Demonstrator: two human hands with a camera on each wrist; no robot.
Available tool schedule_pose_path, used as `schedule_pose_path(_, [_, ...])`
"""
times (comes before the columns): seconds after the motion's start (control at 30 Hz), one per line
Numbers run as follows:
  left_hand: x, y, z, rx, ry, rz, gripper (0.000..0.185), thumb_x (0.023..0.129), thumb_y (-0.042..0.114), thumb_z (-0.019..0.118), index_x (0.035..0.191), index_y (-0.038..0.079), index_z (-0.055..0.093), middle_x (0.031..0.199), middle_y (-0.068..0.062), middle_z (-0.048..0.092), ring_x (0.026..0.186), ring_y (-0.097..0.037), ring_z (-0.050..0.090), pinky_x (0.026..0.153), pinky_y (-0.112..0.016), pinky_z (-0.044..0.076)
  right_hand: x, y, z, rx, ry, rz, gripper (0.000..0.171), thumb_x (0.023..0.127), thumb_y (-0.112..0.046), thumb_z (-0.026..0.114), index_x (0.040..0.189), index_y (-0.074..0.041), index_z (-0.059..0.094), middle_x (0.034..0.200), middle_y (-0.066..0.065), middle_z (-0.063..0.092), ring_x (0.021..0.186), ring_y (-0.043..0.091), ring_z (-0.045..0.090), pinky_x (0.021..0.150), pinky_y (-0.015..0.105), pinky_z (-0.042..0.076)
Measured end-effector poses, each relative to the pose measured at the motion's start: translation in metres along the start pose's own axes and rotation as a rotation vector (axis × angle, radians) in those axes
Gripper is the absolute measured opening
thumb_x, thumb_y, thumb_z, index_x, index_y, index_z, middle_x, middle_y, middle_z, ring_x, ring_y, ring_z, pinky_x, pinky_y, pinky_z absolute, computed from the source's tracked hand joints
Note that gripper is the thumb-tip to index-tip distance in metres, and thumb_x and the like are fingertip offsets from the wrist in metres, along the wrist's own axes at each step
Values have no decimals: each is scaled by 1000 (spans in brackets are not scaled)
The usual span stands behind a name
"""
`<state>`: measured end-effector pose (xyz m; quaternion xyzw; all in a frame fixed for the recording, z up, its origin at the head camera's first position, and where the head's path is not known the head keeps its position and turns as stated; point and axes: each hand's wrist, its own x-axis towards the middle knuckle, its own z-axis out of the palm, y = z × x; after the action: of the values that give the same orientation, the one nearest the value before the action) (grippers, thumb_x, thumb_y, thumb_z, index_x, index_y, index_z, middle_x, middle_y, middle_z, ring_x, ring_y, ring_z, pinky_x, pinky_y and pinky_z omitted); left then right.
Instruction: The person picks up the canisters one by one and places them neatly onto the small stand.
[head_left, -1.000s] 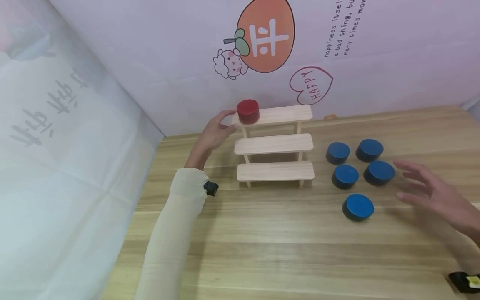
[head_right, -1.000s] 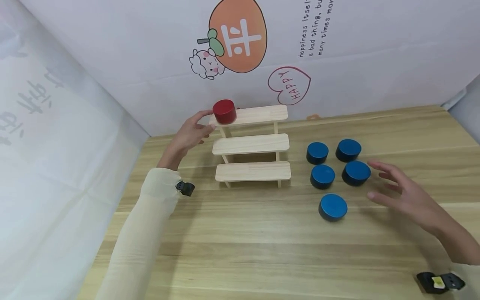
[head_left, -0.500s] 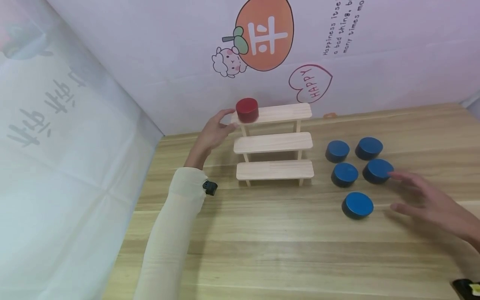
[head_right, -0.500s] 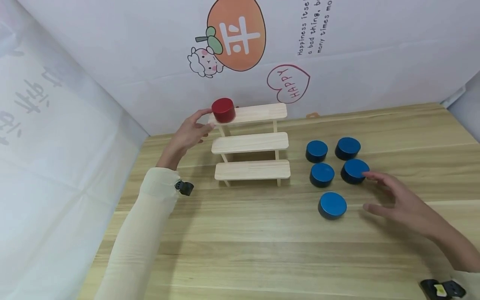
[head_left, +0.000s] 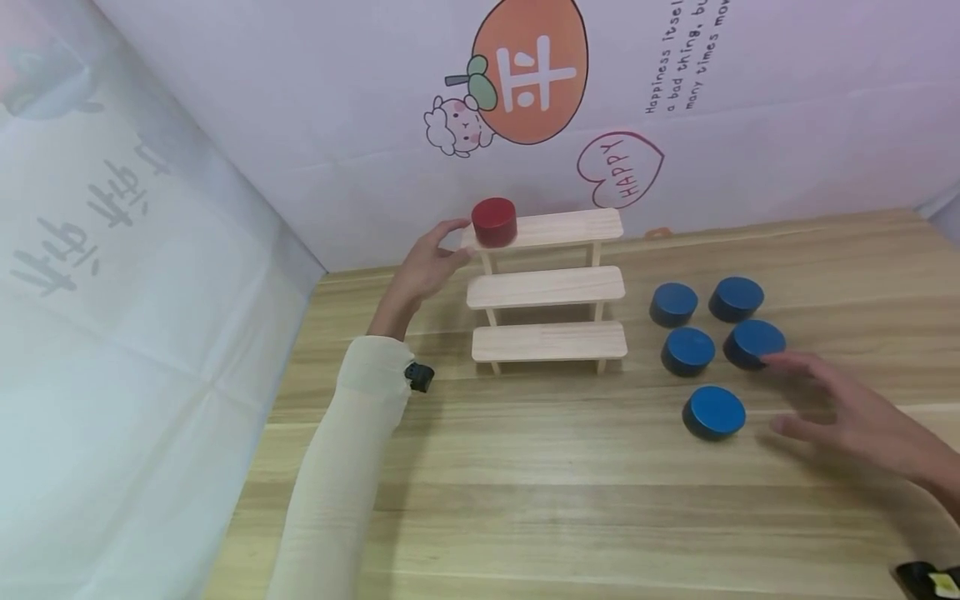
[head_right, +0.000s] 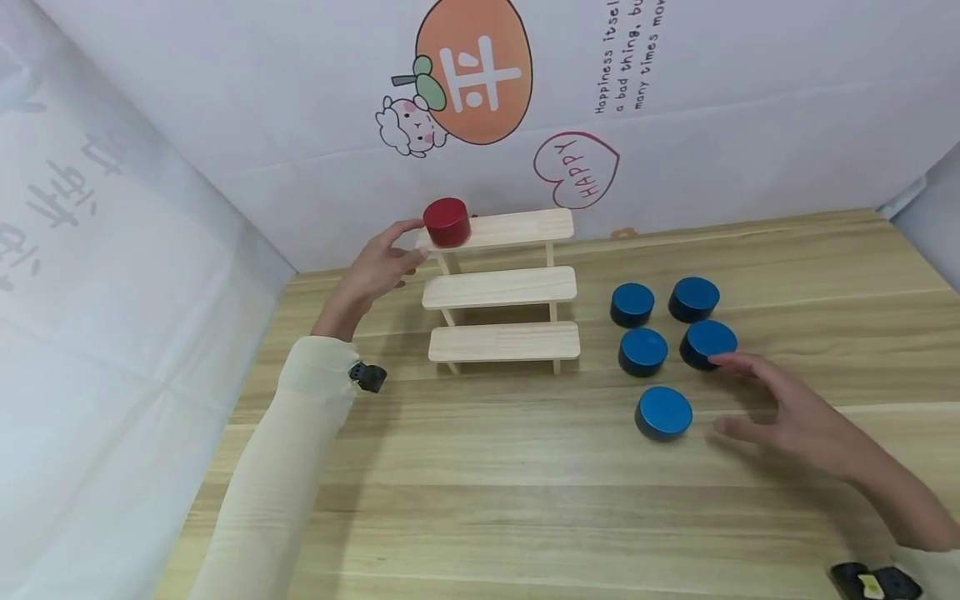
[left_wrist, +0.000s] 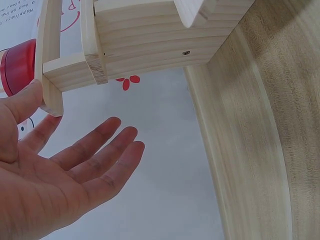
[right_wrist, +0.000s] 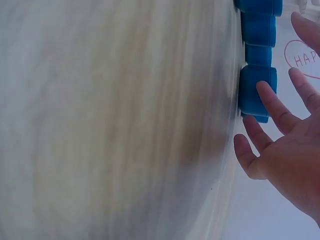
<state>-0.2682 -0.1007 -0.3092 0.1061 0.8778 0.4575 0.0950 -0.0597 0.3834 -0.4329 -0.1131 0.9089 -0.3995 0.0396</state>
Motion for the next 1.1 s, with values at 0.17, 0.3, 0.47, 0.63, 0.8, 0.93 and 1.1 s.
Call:
schedule_pose_path(0.17, [0, 0, 0, -7, -2, -5, 54, 101, 23, 62, 152, 23, 43, 137, -15, 55, 119, -28, 57, 97, -48, 46, 1, -4, 5, -39, 11, -57, 70, 86, -13, 80, 146, -9, 44, 137, 1, 46, 126, -14, 26, 102, 9, 14])
schedule_pose_path(0.3, [0, 0, -1, -6, -4, -7, 54, 101, 24, 61, 152, 23, 43, 136, -14, 56, 119, -28, 58, 97, -48, 45, 3, -9, 7, -43, -8, -71, 66, 84, -14, 82, 141, -9, 49, 131, -2, 51, 119, -17, 30, 89, 1, 21])
schedule_pose_path(0.47, [0, -1, 0, -7, -5, 1, 54, 101, 23, 62, 152, 23, 43, 140, -14, 53, 119, -28, 57, 96, -48, 46, 4, -13, 11, -30, -30, -94, 67, 84, -13, 82, 141, -9, 48, 129, 1, 55, 120, -15, 34, 90, 2, 24])
schedule_pose_path(0.63, [0, -2, 0, -8, 3, -2, 54, 101, 24, 61, 152, 23, 44, 141, -13, 53, 118, -27, 57, 96, -48, 46, 6, -18, 13, -25, -65, -78, 68, 85, -15, 82, 144, -13, 47, 134, 6, 55, 120, -15, 35, 88, 3, 26])
schedule_pose_path(0.8, [-1, -2, 1, -19, 2, -10, 53, 101, 24, 61, 151, 24, 44, 137, -12, 55, 118, -26, 58, 97, -48, 45, 10, -22, 16, -28, -81, -103, 70, 83, -13, 83, 143, -11, 48, 134, 13, 56, 119, -13, 39, 87, 6, 30])
schedule_pose_path(0.93, [0, -3, 0, -22, 1, -8, 53, 101, 24, 61, 152, 24, 44, 136, -13, 56, 117, -26, 58, 96, -48, 45, 15, -25, 20, -32, -84, -147, 72, 80, -10, 85, 142, -10, 50, 134, -1, 56, 119, -12, 42, 88, 6, 33])
schedule_pose_path(1.1, [-1, -3, 0, -25, 2, 3, 53, 101, 24, 61, 152, 23, 43, 139, -12, 53, 117, -26, 58, 96, -48, 46, 18, -28, 23, -44, -97, -179, 71, 79, -11, 86, 142, -13, 51, 134, -10, 54, 121, -12, 40, 89, 7, 32])
